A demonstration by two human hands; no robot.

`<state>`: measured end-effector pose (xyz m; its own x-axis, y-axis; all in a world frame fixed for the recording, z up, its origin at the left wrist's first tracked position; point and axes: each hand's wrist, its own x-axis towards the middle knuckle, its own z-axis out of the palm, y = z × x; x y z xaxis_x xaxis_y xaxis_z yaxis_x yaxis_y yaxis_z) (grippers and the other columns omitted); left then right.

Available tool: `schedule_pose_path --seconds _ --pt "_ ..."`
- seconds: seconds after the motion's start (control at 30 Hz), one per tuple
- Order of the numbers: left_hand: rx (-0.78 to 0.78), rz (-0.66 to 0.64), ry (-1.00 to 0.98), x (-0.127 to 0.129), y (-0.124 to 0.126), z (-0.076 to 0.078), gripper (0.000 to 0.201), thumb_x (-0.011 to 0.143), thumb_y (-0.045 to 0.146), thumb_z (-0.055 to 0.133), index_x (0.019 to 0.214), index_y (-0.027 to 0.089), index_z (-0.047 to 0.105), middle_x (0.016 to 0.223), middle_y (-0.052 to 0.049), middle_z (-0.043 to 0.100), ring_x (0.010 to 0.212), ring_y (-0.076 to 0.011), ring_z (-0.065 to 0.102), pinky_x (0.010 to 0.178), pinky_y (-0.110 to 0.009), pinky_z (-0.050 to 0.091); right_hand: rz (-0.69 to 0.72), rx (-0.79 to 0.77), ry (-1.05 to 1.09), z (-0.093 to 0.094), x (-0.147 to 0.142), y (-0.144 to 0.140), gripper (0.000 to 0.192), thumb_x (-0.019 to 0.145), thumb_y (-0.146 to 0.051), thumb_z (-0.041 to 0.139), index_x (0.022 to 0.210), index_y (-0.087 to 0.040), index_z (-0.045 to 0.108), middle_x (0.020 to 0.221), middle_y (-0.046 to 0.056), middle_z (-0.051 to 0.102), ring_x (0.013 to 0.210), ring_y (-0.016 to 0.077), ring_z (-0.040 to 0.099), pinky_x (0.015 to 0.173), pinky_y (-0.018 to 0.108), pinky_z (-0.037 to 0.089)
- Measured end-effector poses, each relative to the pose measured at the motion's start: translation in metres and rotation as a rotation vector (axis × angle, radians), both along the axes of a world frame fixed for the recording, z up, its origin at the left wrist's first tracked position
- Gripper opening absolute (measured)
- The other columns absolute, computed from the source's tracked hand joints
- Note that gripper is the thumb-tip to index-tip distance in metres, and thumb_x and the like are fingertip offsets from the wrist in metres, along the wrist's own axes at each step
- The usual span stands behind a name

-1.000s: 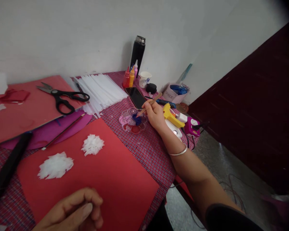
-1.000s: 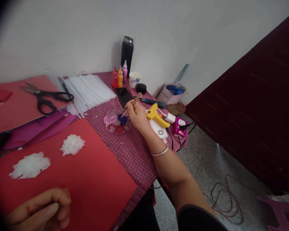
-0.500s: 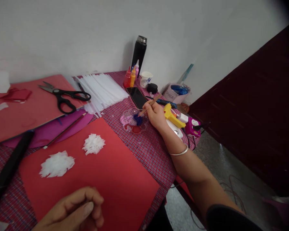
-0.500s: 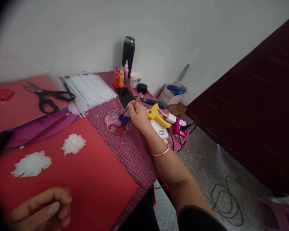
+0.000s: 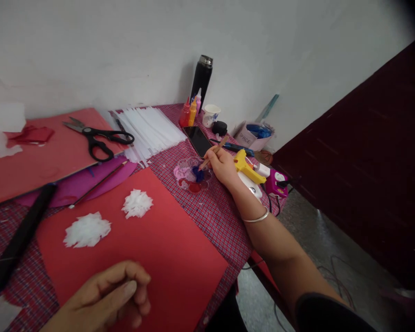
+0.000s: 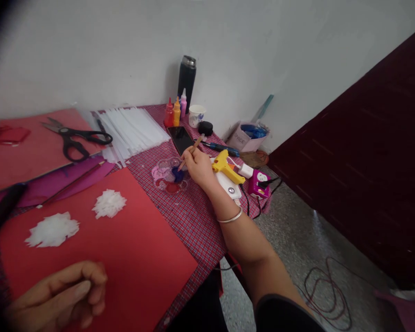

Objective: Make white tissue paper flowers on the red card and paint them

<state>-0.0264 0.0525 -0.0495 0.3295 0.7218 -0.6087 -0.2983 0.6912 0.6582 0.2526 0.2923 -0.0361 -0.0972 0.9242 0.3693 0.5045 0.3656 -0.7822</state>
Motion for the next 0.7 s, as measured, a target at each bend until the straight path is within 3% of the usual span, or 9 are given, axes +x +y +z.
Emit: schedule_pose_path --seconds 0.2,0.5,0.7 --pt "0.035 -0.026 -0.015 -0.001 0.002 0.002 0.025 0.072 0.043 0.078 0.078 0.02 0.071 0.066 -0.004 0.067 0.063 -0.0192 0.063 0.056 -0.028 0.05 0.017 0.018 -0.021 0.001 0.001 -0.003 0.026 0.094 -0.034 0.044 0.078 -0.019 0.057 0.064 0.0 0.06 0.058 0.0124 0.055 0.056 0.024 0.039" --pt "0.029 -0.081 -0.015 0.0 0.01 0.033 0.011 0.078 0.029 0.075 0.08 0.019 0.072 0.07 -0.005 0.068 0.069 -0.0186 0.064 0.064 -0.029 0.051 0.051 -0.032 -0.011 -0.002 -0.005 -0.006 0.026 0.094 -0.036 0.042 0.081 -0.019 0.057 0.07 0.001 0.064 0.061 0.0123 0.058 0.057 0.022 0.04" --pt "0.044 -0.063 -0.003 0.001 0.008 0.028 0.011 0.077 0.029 0.075 0.079 0.019 0.072 0.07 -0.004 0.066 0.069 -0.0181 0.063 0.062 -0.028 0.051 0.078 -0.073 -0.018 -0.002 -0.01 -0.012 0.026 0.094 -0.035 0.042 0.081 -0.018 0.057 0.072 0.001 0.064 0.063 0.0127 0.059 0.06 0.022 0.042"
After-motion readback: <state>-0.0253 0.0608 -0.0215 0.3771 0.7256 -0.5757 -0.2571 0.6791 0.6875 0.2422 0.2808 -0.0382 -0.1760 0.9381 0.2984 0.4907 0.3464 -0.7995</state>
